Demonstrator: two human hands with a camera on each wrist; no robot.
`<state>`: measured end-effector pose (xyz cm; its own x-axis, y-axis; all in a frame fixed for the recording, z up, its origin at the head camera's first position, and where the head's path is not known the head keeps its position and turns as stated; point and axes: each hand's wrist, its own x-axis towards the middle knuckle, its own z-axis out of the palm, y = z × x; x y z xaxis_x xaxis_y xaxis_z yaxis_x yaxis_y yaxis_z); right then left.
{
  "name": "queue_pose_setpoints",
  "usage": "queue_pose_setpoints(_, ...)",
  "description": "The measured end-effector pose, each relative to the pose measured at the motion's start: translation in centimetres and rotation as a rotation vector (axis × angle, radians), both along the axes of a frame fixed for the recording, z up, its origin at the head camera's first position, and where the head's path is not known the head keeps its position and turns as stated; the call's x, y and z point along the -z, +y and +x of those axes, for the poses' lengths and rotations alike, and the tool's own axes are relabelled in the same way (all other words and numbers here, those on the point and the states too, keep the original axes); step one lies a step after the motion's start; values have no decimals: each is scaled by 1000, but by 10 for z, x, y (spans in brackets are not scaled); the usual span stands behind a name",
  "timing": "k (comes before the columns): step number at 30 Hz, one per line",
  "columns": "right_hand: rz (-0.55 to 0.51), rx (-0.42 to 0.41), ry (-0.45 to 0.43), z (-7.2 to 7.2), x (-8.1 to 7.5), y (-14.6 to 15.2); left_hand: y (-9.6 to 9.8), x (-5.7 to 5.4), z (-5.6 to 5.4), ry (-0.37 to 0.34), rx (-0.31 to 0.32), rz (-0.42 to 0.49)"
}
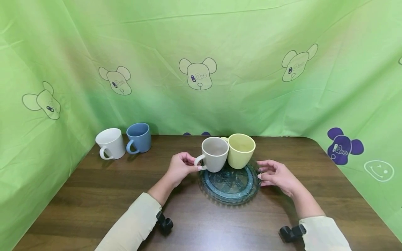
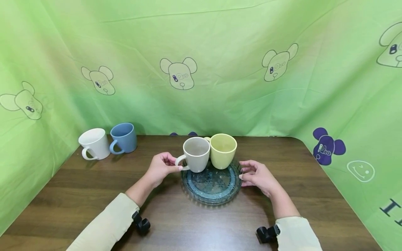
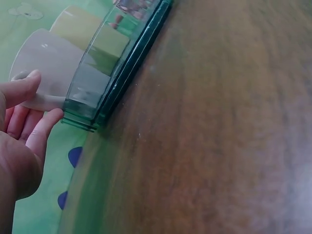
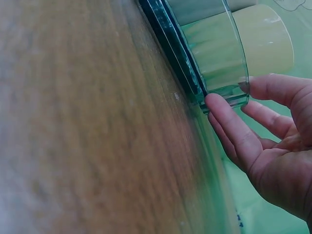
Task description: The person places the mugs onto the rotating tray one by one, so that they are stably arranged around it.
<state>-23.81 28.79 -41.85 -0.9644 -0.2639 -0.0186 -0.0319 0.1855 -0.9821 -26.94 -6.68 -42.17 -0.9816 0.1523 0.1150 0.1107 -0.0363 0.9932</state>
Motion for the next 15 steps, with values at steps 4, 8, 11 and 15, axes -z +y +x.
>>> queue_pose_setpoints(4, 3, -2, -4, 2, -1, -1, 0, -1, -2, 1, 3, 2)
queue_pose_setpoints(8, 4, -3, -11, 4, -1, -1, 0, 0, -6, 4, -6, -9)
queue_pose_setpoints(11, 3, -4, -12, 5, -1, -2, 1, 1, -9, 19, -8, -9)
queue_pose_setpoints(15, 0, -11, -18, 5, -1, -2, 1, 2, -13, 34, -1, -1)
